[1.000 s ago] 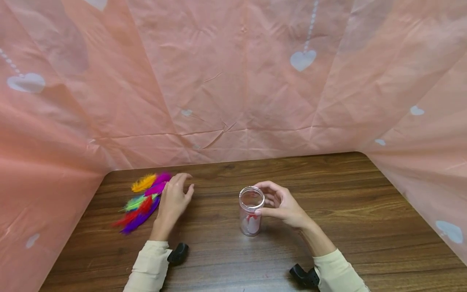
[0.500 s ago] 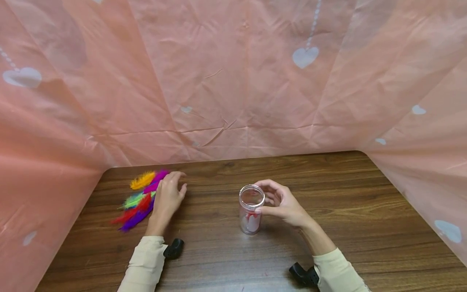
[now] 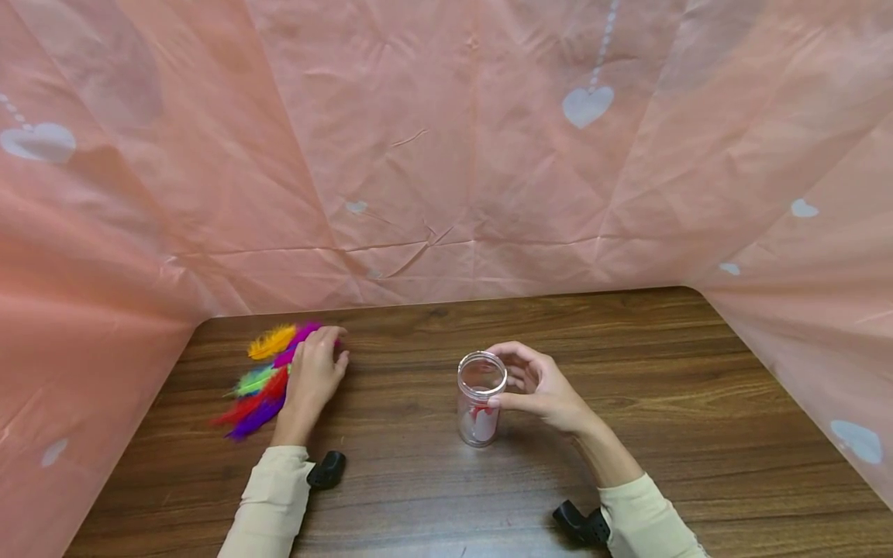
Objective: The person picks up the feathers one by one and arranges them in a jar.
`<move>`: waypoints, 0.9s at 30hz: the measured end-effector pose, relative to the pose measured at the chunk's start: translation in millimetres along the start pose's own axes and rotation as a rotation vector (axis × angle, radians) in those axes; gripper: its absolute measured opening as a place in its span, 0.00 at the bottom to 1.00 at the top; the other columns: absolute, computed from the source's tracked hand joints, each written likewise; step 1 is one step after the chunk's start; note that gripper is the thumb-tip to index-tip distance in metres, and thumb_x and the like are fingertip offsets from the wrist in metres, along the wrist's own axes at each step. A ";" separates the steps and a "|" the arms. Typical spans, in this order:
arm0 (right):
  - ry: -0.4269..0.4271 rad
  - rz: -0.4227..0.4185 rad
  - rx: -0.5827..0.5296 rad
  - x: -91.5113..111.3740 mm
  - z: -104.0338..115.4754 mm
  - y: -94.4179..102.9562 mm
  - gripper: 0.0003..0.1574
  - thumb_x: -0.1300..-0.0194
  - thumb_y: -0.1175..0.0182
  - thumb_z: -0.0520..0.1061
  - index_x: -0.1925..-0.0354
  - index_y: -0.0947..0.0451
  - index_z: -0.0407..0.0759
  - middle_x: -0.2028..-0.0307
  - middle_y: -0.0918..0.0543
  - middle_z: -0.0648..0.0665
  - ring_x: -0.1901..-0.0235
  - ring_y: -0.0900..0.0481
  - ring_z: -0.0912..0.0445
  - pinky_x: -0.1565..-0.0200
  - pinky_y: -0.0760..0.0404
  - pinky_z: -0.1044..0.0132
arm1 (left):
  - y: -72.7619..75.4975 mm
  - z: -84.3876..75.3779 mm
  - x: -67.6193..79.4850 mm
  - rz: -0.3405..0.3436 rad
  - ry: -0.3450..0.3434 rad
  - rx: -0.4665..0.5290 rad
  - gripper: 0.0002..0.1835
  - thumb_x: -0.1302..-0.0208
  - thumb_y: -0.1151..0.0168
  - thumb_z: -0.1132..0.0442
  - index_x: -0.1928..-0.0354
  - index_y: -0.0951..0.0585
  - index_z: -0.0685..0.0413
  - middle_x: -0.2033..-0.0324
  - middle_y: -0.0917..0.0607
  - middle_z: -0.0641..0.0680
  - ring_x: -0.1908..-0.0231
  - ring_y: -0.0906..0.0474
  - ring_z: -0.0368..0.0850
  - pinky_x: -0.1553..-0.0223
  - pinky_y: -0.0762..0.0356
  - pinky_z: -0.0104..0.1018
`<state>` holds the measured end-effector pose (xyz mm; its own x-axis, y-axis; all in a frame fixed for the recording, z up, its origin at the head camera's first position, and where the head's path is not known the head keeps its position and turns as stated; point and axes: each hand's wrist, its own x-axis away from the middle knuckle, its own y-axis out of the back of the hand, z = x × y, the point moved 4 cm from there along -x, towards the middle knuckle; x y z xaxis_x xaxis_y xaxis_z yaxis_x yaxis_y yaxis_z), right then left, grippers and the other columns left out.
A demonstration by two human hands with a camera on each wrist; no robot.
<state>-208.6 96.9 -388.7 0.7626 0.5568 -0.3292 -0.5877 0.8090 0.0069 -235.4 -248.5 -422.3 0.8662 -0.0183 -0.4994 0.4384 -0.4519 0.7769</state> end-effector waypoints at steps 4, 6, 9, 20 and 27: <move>0.005 -0.002 -0.001 -0.1 -0.2 0.3 0.36 0.41 0.28 0.29 0.41 0.34 0.16 0.47 0.17 0.44 0.47 0.17 0.56 0.43 0.19 0.66 | 0.8 2.6 -0.5 0.021 0.017 -0.023 0.17 0.46 0.24 0.73 0.53 0.17 0.67 0.53 0.14 0.67 0.52 0.19 0.67 0.44 0.23 0.60; 0.007 -0.004 -0.001 -0.1 -0.2 0.5 0.36 0.41 0.28 0.29 0.41 0.33 0.16 0.48 0.17 0.44 0.47 0.17 0.56 0.42 0.19 0.66 | 1.3 3.7 -1.2 0.037 0.016 -0.040 0.18 0.45 0.24 0.73 0.53 0.17 0.67 0.52 0.14 0.68 0.50 0.19 0.68 0.44 0.24 0.61; 0.001 -0.006 -0.002 0.1 -0.1 0.6 0.36 0.41 0.27 0.30 0.41 0.33 0.17 0.47 0.17 0.43 0.47 0.17 0.56 0.42 0.19 0.65 | 2.5 5.6 -1.8 0.064 0.011 -0.077 0.19 0.45 0.24 0.73 0.51 0.18 0.68 0.51 0.15 0.68 0.49 0.20 0.68 0.43 0.24 0.63; -0.036 -0.014 -0.007 1.1 2.2 0.3 0.38 0.42 0.26 0.31 0.39 0.33 0.20 0.46 0.17 0.41 0.46 0.17 0.54 0.43 0.18 0.64 | 7.3 11.7 -4.5 0.118 0.004 -0.205 0.20 0.46 0.24 0.71 0.51 0.17 0.71 0.55 0.15 0.69 0.54 0.18 0.69 0.49 0.23 0.64; -0.025 -0.011 0.005 1.4 1.9 1.0 0.37 0.41 0.27 0.31 0.39 0.32 0.20 0.46 0.18 0.39 0.45 0.17 0.52 0.42 0.19 0.63 | 7.9 15.0 -8.4 0.162 0.031 -0.211 0.21 0.45 0.24 0.71 0.50 0.18 0.72 0.55 0.15 0.70 0.53 0.19 0.70 0.49 0.24 0.65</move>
<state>-207.6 98.8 -387.4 0.7756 0.5525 -0.3053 -0.5780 0.8160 0.0086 -242.8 -265.3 -417.7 0.9346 -0.0464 -0.3526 0.3310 -0.2493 0.9101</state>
